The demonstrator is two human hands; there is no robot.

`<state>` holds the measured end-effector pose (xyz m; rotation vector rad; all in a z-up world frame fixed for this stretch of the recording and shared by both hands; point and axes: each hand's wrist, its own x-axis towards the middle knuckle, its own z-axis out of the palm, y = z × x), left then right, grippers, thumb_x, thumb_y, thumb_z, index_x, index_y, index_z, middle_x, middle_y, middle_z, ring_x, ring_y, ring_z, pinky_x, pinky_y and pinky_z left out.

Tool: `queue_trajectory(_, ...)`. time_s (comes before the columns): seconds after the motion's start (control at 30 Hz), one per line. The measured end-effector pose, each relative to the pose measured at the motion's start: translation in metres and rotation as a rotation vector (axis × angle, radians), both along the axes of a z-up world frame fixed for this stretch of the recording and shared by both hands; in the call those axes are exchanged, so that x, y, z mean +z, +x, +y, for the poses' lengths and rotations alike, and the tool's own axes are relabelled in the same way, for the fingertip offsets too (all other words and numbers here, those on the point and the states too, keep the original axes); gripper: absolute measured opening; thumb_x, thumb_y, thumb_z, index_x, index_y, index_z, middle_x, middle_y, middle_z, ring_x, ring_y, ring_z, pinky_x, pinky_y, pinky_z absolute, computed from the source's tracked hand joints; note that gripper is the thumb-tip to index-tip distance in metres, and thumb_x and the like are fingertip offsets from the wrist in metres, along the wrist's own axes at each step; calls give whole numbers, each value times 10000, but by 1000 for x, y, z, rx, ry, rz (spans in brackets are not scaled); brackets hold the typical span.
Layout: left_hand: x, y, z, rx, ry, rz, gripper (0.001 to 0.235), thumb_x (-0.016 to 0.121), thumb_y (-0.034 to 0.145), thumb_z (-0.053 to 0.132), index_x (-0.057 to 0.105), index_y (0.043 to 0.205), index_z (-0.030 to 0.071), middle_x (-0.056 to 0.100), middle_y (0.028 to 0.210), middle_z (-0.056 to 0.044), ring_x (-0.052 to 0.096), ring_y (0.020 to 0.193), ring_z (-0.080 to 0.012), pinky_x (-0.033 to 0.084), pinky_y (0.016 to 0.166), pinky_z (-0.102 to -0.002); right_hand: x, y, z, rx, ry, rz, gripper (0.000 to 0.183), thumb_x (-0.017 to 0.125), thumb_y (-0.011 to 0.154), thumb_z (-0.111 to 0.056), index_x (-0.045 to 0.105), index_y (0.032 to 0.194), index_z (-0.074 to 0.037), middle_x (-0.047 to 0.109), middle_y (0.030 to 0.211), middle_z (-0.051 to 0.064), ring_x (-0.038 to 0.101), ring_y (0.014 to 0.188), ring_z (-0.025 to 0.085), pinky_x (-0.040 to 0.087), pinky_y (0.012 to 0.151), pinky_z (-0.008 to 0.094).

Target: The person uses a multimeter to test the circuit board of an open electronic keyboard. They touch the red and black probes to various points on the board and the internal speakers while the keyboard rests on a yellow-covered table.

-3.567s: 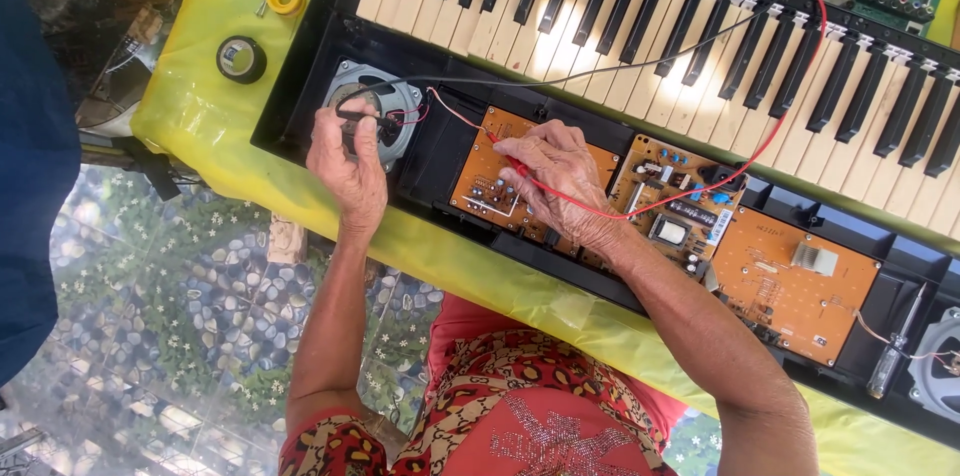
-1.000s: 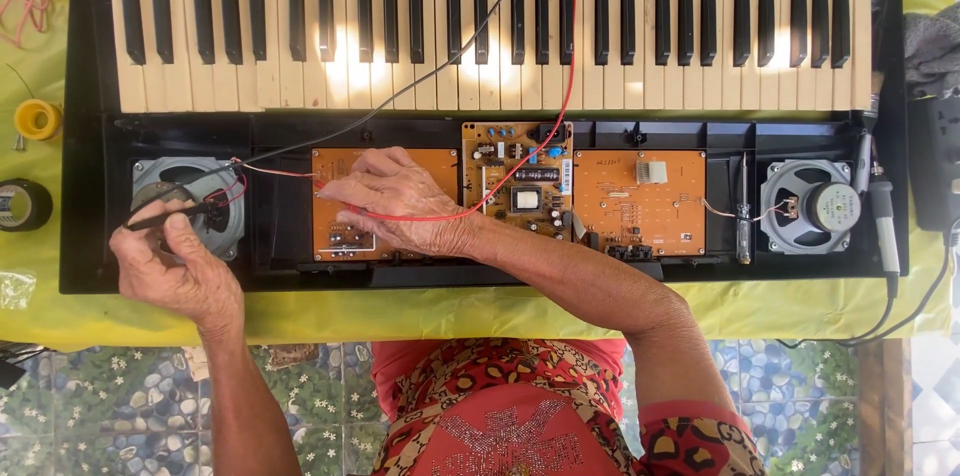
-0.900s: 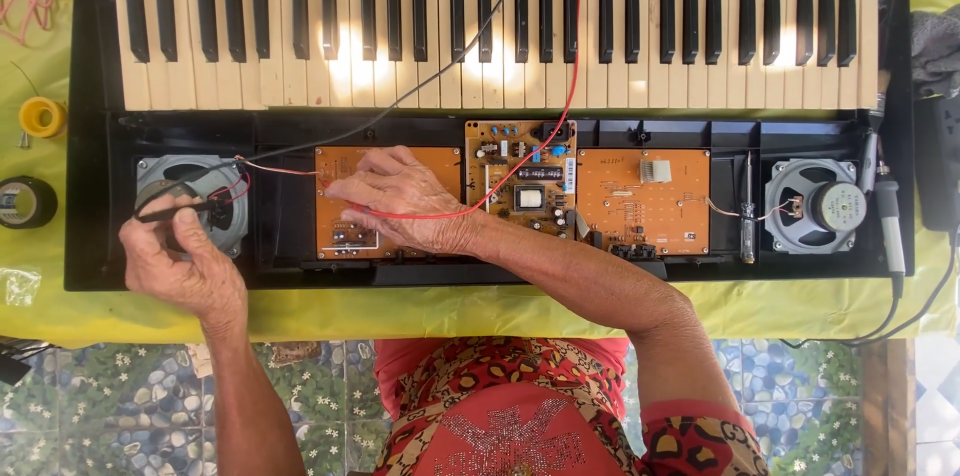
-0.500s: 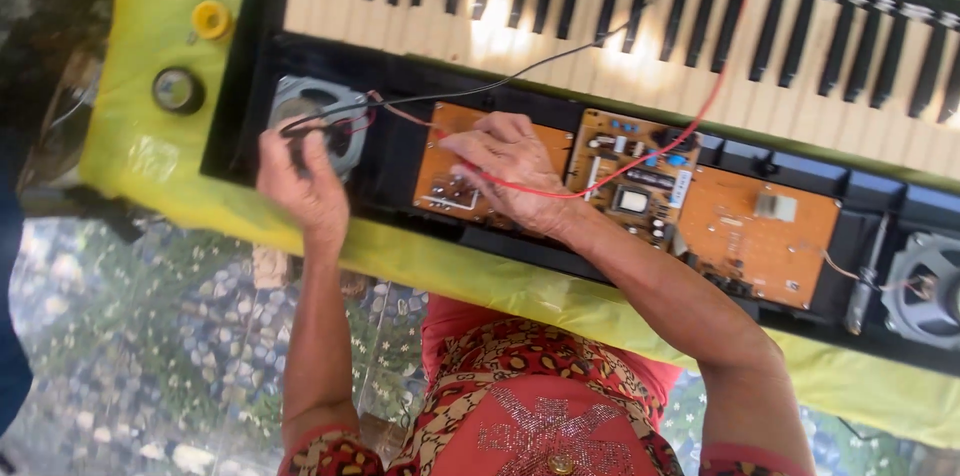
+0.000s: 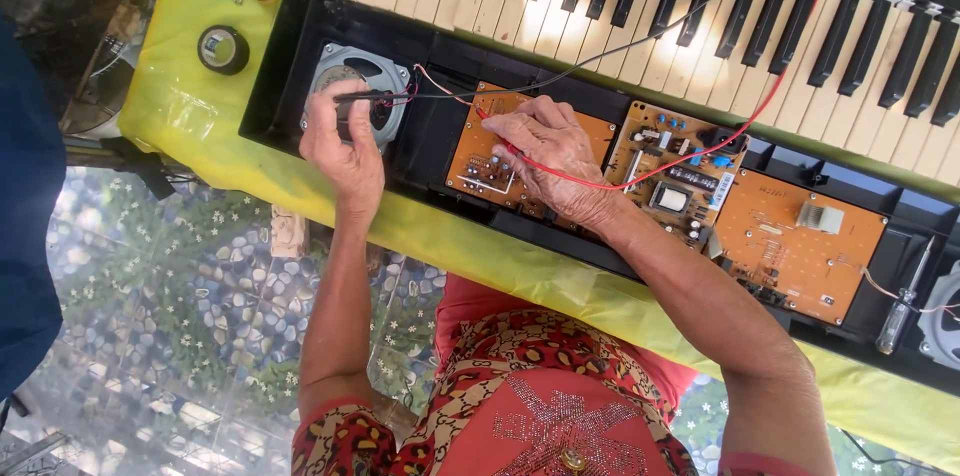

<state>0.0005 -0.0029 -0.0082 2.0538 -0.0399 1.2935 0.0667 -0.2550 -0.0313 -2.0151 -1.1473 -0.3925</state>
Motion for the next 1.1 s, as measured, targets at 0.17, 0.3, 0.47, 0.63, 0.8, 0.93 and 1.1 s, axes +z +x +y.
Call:
queue_trajectory(0.17, -2, -3, 2, 7, 2, -39, 134, 603, 1058, 75, 684, 1033, -28, 726, 914, -136, 707, 823, -314, 554, 818, -392, 0, -1, 0, 4, 22, 28, 232, 664, 1041, -305, 707, 1237, -188, 736, 991, 28, 660, 1029, 261, 505, 903, 375)
queue_trajectory(0.3, -6, -1, 3, -6, 36, -5, 139, 609, 1066, 79, 676, 1026, -37, 715, 889, -146, 701, 812, -324, 556, 805, -406, 2, -1, -1, 15, 14, 15, 214, 672, 1035, -294, 711, 1198, -161, 728, 979, 44, 652, 1035, 264, 515, 897, 380)
queue_trajectory(0.47, -3, -7, 2, 6, 60, 7, 175, 610, 1083, 91, 690, 1025, -52, 720, 905, -158, 703, 832, -345, 559, 811, -420, 5, 0, -5, 11, -6, 13, 240, 590, 1073, -319, 681, 1250, -186, 719, 1011, 33, 634, 1069, 263, 525, 879, 391)
queue_trajectory(0.63, -1, -8, 2, 2, 63, -5, 164, 638, 1076, 60, 686, 1038, -92, 716, 920, -195, 707, 839, -371, 571, 813, -425, 10, -2, -3, 5, 22, 14, 252, 608, 1064, -316, 679, 1255, -167, 717, 976, 59, 630, 1022, 288, 544, 877, 409)
queue_trajectory(0.8, 1, -5, -2, -89, 44, 14, 174, 640, 1095, 46, 677, 1030, -111, 710, 896, -208, 713, 814, -361, 582, 783, -430, 13, 5, -6, 86, 56, 122, 217, 625, 1053, -290, 689, 1220, -167, 725, 911, 75, 665, 923, 283, 572, 804, 393)
queue_trajectory(0.93, 8, 1, -22, -177, -24, 42, 147, 629, 1092, 3, 648, 1103, -143, 704, 928, -234, 742, 827, -342, 604, 757, -404, 42, 15, -25, 144, 221, 315, 165, 622, 1061, -215, 729, 1161, -139, 758, 899, 83, 672, 848, 230, 564, 794, 340)
queue_trajectory(1.1, 36, 13, -59, -533, -489, 155, 131, 617, 1120, 99, 571, 1185, -6, 691, 1074, -218, 754, 894, -288, 679, 699, -300, 85, 25, -78, 5, 440, 514, 179, 554, 1017, 83, 691, 1078, -15, 713, 1133, 141, 686, 985, 216, 572, 733, 265)
